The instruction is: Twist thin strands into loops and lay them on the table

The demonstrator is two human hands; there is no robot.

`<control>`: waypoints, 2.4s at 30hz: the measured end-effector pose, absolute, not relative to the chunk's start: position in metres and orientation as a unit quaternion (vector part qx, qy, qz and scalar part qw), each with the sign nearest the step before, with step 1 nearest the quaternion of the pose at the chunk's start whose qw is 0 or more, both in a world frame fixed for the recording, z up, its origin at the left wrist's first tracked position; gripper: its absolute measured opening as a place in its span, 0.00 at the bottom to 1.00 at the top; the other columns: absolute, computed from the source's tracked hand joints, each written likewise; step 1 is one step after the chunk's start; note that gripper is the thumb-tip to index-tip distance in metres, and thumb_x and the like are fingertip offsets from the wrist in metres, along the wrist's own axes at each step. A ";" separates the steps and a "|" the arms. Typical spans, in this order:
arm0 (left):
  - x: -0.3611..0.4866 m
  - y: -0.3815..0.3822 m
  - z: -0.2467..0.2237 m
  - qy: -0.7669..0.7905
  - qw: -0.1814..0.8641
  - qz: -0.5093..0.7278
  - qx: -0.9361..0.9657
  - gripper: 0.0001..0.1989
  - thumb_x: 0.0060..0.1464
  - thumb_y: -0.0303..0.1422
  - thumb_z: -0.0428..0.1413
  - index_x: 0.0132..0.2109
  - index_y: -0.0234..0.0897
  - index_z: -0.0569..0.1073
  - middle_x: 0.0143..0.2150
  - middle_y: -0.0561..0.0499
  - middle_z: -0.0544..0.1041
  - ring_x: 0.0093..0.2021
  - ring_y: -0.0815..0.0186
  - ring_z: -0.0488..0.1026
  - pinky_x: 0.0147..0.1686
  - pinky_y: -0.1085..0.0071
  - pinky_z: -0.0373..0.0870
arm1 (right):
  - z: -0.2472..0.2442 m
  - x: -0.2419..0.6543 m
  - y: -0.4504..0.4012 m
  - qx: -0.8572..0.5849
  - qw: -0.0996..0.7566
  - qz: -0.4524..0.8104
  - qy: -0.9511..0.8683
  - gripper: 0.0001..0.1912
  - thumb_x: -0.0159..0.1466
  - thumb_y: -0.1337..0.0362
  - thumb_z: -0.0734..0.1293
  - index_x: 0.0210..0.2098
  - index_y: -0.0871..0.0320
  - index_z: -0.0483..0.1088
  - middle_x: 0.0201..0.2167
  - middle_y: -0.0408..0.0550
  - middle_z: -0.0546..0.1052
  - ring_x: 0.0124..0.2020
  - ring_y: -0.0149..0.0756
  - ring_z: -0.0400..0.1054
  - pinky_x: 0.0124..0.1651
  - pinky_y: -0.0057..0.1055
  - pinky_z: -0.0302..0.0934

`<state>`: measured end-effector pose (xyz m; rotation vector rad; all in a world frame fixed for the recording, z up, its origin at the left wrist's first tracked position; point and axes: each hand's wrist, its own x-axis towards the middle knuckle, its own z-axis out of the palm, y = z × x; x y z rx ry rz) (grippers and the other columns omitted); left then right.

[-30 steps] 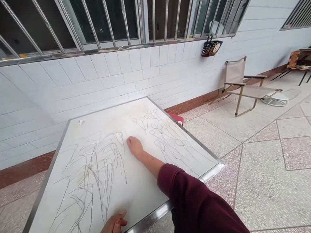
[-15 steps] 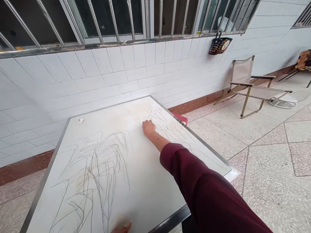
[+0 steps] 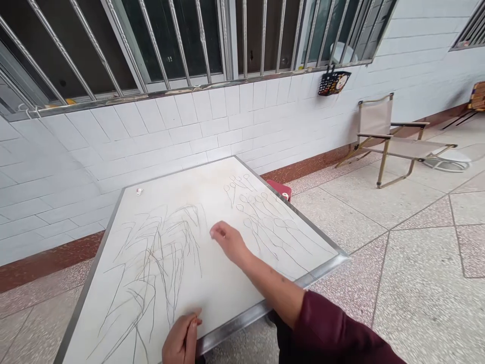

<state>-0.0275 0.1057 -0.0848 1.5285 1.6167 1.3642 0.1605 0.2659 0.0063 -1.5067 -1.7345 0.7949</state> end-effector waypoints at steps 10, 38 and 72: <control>0.008 0.092 0.025 0.517 0.468 0.623 0.356 0.24 0.52 0.44 0.64 0.54 0.39 0.75 0.50 0.43 0.79 0.45 0.62 0.75 0.43 0.67 0.71 | 0.002 0.173 0.102 -0.427 0.429 0.573 -0.553 0.10 0.63 0.56 0.66 0.31 0.55 0.68 0.24 0.39 0.68 0.25 0.29 0.59 0.31 0.27 0.54; 0.030 0.022 0.036 0.526 0.493 0.554 0.415 0.21 0.54 0.42 0.62 0.53 0.41 0.79 0.33 0.52 0.79 0.34 0.68 0.73 0.39 0.71 0.73 | 0.020 0.177 0.043 -0.400 0.488 0.395 -0.668 0.06 0.66 0.63 0.65 0.43 0.55 0.70 0.35 0.46 0.75 0.35 0.34 0.70 0.41 0.32 0.65; 0.023 -0.006 0.063 0.399 0.712 0.457 0.353 0.26 0.58 0.35 0.60 0.62 0.40 0.68 0.26 0.57 0.67 0.20 0.77 0.56 0.21 0.77 0.55 | 0.034 0.203 0.054 -0.282 0.446 0.565 -0.634 0.10 0.65 0.57 0.69 0.36 0.56 0.76 0.33 0.43 0.74 0.34 0.31 0.66 0.41 0.29 0.60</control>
